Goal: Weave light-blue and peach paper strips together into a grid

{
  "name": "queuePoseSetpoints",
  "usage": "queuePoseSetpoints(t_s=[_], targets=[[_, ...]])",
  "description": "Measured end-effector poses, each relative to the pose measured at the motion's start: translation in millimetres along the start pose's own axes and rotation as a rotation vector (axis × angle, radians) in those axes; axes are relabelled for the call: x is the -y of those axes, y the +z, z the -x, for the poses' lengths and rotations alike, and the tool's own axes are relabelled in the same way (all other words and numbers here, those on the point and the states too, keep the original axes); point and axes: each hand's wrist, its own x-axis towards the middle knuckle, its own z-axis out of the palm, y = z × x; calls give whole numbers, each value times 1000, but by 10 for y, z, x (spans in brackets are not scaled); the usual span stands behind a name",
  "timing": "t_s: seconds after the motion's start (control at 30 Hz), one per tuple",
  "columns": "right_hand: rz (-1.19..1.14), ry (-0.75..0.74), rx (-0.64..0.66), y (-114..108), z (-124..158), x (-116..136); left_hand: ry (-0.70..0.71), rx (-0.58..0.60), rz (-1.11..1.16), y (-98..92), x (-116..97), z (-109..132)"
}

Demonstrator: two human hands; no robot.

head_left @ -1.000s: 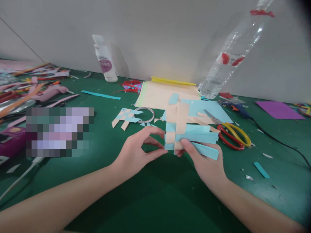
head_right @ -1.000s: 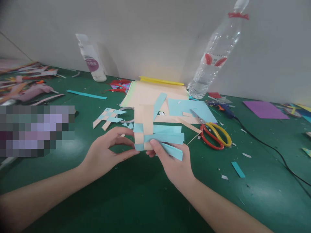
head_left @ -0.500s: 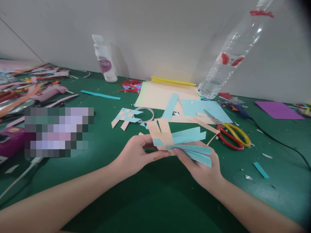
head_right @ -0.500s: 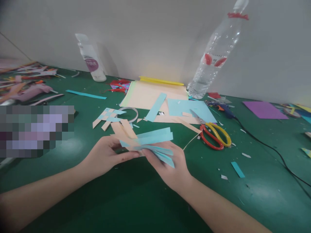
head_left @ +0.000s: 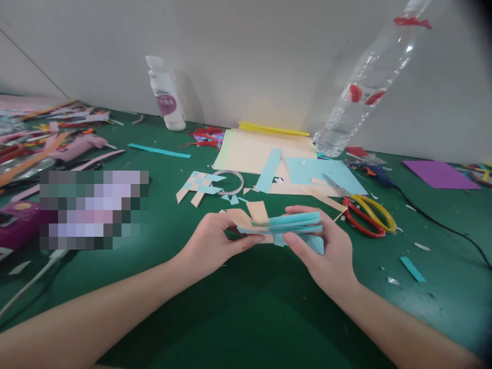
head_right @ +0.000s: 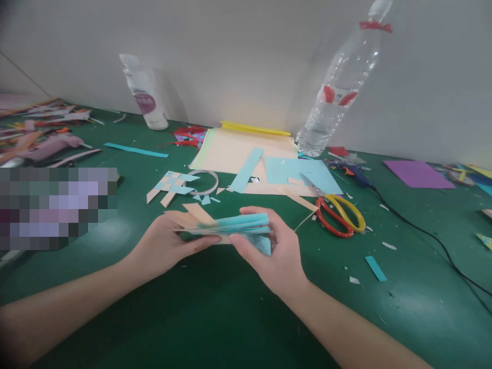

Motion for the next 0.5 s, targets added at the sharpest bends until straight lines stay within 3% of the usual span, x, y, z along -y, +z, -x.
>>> queuePoseSetpoints(t_s=[0.23,0.33,0.5], targets=[[73,-43,-98,-14,-21,-80,-115,14,8,-32,41,-27],[125,-74,-58,-27,-35,-112,-127,18,-60,-40,78,-34],[228,-156,124,-52,-89,-126,-73,14,-182,-78,137,-49]])
